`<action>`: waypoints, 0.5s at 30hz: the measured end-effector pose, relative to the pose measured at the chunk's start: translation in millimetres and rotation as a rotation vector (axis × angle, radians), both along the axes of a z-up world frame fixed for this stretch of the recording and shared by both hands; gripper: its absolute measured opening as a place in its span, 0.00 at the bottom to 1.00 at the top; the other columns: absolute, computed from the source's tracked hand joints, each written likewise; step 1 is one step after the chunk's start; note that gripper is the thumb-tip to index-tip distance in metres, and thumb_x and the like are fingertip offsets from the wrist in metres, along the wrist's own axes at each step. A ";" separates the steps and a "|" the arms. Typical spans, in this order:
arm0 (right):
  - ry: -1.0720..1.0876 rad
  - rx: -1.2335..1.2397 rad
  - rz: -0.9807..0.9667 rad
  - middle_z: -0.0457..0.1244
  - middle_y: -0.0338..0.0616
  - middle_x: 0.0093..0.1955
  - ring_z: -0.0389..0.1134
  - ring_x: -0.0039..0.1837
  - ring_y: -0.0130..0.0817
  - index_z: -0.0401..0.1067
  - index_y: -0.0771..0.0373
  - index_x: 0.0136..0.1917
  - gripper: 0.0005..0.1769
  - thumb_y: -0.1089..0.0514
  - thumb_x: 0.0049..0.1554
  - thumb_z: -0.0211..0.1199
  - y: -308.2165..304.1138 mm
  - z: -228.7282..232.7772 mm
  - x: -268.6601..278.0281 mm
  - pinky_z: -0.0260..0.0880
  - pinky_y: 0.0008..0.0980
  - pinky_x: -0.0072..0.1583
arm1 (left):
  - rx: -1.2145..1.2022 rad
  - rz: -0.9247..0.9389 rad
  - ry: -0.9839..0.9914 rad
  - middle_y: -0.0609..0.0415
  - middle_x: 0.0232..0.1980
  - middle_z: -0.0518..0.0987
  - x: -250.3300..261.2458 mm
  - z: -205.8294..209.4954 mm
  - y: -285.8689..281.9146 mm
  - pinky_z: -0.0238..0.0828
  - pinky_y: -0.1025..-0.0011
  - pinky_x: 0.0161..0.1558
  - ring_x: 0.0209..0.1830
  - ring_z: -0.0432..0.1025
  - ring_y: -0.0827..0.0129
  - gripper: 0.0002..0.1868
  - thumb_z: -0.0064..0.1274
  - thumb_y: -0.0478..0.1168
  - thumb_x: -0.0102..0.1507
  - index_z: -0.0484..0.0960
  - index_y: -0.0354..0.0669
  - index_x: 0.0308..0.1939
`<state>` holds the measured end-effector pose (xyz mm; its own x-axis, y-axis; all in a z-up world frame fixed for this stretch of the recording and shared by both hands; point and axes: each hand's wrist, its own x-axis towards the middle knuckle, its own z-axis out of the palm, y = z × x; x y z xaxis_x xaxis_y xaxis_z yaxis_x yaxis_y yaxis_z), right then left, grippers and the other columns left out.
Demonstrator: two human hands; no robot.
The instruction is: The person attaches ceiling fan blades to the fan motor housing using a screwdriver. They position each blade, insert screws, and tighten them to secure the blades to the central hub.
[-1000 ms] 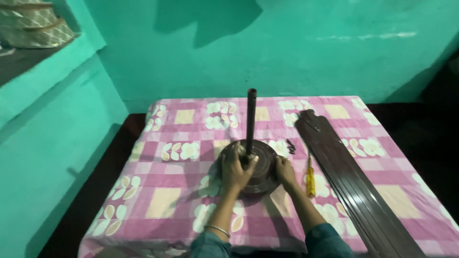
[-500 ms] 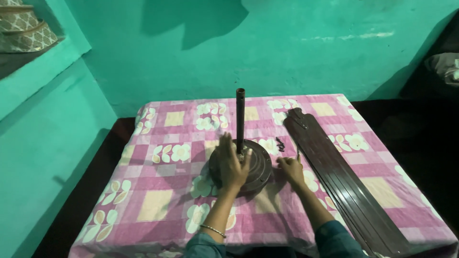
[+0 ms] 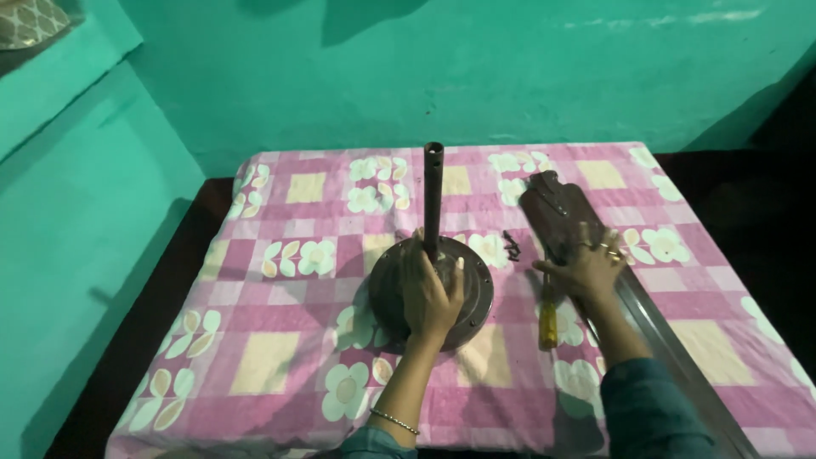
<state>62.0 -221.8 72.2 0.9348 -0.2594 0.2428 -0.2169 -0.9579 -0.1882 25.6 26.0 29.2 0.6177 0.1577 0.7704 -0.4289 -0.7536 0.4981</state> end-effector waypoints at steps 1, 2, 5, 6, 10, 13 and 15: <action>0.093 0.049 -0.046 0.34 0.75 0.79 0.31 0.81 0.70 0.41 0.56 0.83 0.82 0.13 0.32 0.71 -7.5 1.3 2.7 0.31 0.74 0.70 | 0.000 -0.001 0.003 0.31 0.72 0.68 -0.5 0.8 -0.3 0.60 0.50 0.73 0.72 0.65 0.36 0.40 0.52 0.51 0.68 0.58 0.27 0.75; 0.186 0.097 -0.093 0.32 0.74 0.80 0.29 0.81 0.70 0.38 0.55 0.83 0.85 0.12 0.30 0.72 -14.0 2.2 4.7 0.30 0.75 0.70 | 0.000 -0.001 0.005 0.31 0.72 0.68 -1.5 1.4 -0.4 0.59 0.50 0.73 0.72 0.64 0.36 0.40 0.52 0.51 0.68 0.58 0.27 0.75; 0.285 0.196 -0.141 0.38 0.72 0.81 0.35 0.81 0.70 0.41 0.53 0.84 0.85 0.12 0.27 0.72 -25.2 0.7 7.9 0.35 0.73 0.73 | 0.029 0.019 0.008 0.32 0.74 0.67 -1.2 2.4 -0.6 0.58 0.48 0.73 0.73 0.64 0.38 0.40 0.52 0.51 0.69 0.58 0.26 0.75; 0.288 0.221 -0.141 0.42 0.71 0.81 0.39 0.82 0.70 0.44 0.52 0.85 0.85 0.12 0.27 0.71 -27.7 0.2 8.7 0.38 0.71 0.75 | 0.044 0.029 0.008 0.32 0.74 0.66 -0.6 2.1 -0.5 0.58 0.47 0.73 0.73 0.64 0.38 0.40 0.52 0.52 0.69 0.58 0.26 0.75; 0.181 0.259 -0.089 0.51 0.69 0.77 0.53 0.77 0.68 0.58 0.56 0.81 0.76 0.15 0.28 0.71 -36.5 -0.5 3.9 0.51 0.66 0.75 | 0.041 0.048 0.039 0.35 0.76 0.65 -2.6 -3.1 -3.1 0.56 0.47 0.72 0.75 0.62 0.39 0.41 0.51 0.52 0.68 0.56 0.27 0.76; 0.140 0.206 -0.051 0.51 0.68 0.77 0.53 0.77 0.67 0.62 0.55 0.79 0.71 0.19 0.31 0.74 -38.4 1.0 -2.6 0.47 0.68 0.74 | 0.049 0.037 -0.011 0.35 0.79 0.62 -0.9 -4.4 -1.2 0.54 0.47 0.75 0.77 0.60 0.39 0.41 0.50 0.52 0.69 0.53 0.28 0.77; 0.147 0.148 -0.030 0.54 0.66 0.75 0.53 0.77 0.64 0.62 0.49 0.80 0.69 0.21 0.31 0.75 -44.1 3.7 -11.3 0.45 0.66 0.76 | 0.055 0.027 -0.081 0.35 0.81 0.58 0.6 -6.0 -0.9 0.52 0.48 0.78 0.79 0.58 0.40 0.42 0.49 0.51 0.71 0.51 0.29 0.79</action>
